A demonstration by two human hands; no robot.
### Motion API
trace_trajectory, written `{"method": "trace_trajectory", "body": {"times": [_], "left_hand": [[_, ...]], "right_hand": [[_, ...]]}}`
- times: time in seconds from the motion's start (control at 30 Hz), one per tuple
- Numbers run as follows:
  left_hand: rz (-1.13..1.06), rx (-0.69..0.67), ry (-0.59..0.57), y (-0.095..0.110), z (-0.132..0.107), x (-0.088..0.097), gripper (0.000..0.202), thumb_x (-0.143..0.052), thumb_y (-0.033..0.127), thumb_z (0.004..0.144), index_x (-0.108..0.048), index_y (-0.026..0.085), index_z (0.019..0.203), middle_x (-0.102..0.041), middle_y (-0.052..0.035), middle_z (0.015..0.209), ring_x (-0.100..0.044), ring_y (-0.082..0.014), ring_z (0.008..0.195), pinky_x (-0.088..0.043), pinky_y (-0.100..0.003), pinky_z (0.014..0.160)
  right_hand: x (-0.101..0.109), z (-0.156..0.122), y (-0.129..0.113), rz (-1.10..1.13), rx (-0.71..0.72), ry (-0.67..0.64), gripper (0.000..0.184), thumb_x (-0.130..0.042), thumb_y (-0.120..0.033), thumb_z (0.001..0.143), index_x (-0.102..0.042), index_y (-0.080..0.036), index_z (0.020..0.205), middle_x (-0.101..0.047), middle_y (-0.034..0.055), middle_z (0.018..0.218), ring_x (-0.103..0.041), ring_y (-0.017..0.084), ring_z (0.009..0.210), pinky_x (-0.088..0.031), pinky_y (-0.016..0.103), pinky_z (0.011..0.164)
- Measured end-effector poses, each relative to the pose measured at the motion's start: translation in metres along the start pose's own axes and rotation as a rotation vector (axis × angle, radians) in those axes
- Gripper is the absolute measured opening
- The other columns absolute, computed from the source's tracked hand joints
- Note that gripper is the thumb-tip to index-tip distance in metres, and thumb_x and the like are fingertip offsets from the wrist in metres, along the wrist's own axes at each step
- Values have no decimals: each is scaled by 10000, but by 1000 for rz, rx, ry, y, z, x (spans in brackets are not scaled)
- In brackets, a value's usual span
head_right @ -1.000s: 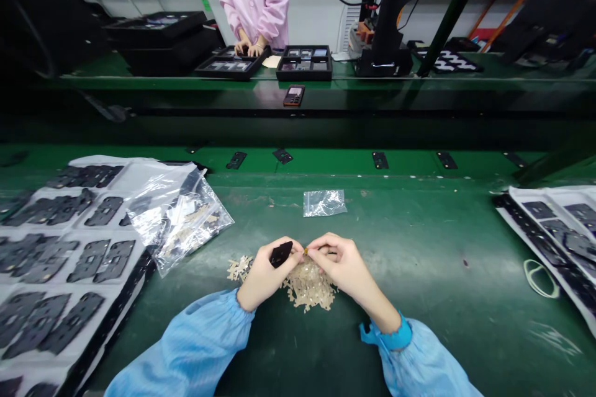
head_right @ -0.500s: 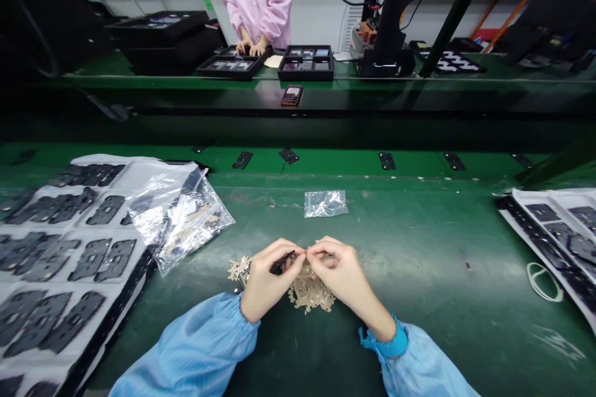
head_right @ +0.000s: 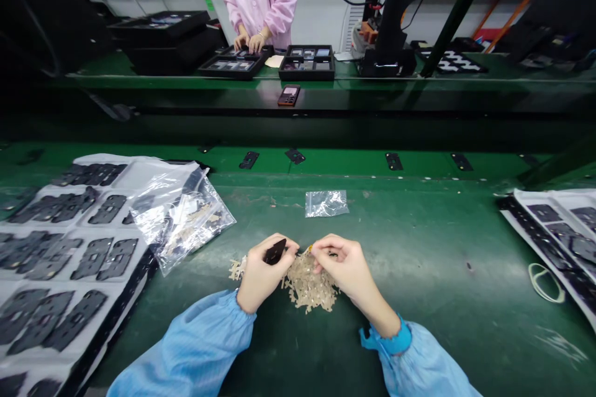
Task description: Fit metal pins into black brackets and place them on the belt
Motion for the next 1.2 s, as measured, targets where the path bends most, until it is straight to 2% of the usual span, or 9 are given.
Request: {"method": "trace_trajectory", "body": {"times": [0.27,0.5,0.57,0.63,0.73,0.83,0.9,1.03,1.2], "left_hand": [[-4,-87,-48,5,-10,-6,101,-554,182,787,-643,157,746,-597,-24,729,-474,-89,535,-383,-215,520],[29,-11,-45,1,-2,-3,124,-539,124,732,-595,158,627,-532,13,610,-450,-87,519,-351,-202,489],[51,-3,-3,0,1,2,126,-533,128,741,-589,160,634,-531,14,617,-454,-88,527,-351,-201,497],[89,-34,4,0,3,5,131,-522,152,773,-600,163,668,-553,6,653,-454,-88,526,-351,-206,500],[158,-146,-105,-1,0,1,154,-484,161,814,-633,173,779,-601,-23,751,-515,-109,589,-392,-216,555],[277,-253,-228,-4,-8,-9,189,-457,133,823,-630,187,872,-616,-45,827,-578,-147,728,-434,-243,667],[376,-278,-247,-6,-11,-12,137,-477,165,829,-613,184,831,-598,-43,790,-573,-151,712,-434,-251,659],[449,-270,-187,-4,-10,-10,161,-531,294,832,-559,182,720,-538,-24,703,-528,-137,632,-415,-245,595],[258,-235,-20,9,-9,-1,99,-480,195,858,-563,182,911,-543,-39,808,-539,-126,701,-427,-232,636]], "right_hand": [[-7,-3,-1,-42,14,-16,214,-726,-360,674,-687,-151,696,-555,11,705,-564,112,543,-558,250,514],[-10,-5,-6,-192,91,-64,181,-660,-337,742,-686,-163,702,-544,25,747,-566,119,571,-559,251,530],[-2,-3,-8,-149,90,0,181,-674,-338,730,-672,-163,689,-556,23,728,-562,122,558,-550,256,514],[12,-1,-11,-104,103,138,178,-695,-338,715,-662,-164,698,-582,26,721,-560,126,559,-535,250,501],[28,0,-14,-48,128,310,178,-716,-329,701,-665,-164,743,-614,33,732,-564,132,586,-522,242,499],[31,2,-12,-29,109,291,188,-727,-328,691,-665,-158,740,-619,42,748,-564,140,613,-523,239,493],[27,2,-10,-52,86,245,202,-724,-342,693,-662,-153,728,-616,50,755,-563,147,626,-529,242,493],[20,2,-9,-116,78,179,236,-697,-385,714,-654,-154,731,-607,52,758,-565,150,618,-534,254,501],[10,1,-2,-152,89,149,225,-692,-383,714,-632,-166,721,-557,24,688,-547,147,588,-539,248,466]]}}
Point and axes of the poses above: each hand's wrist, its own z-axis towards the middle knuckle, its own x-axis out of the back of the hand, y = z × x, the point moved 4 cm from there along z, towards the middle knuckle
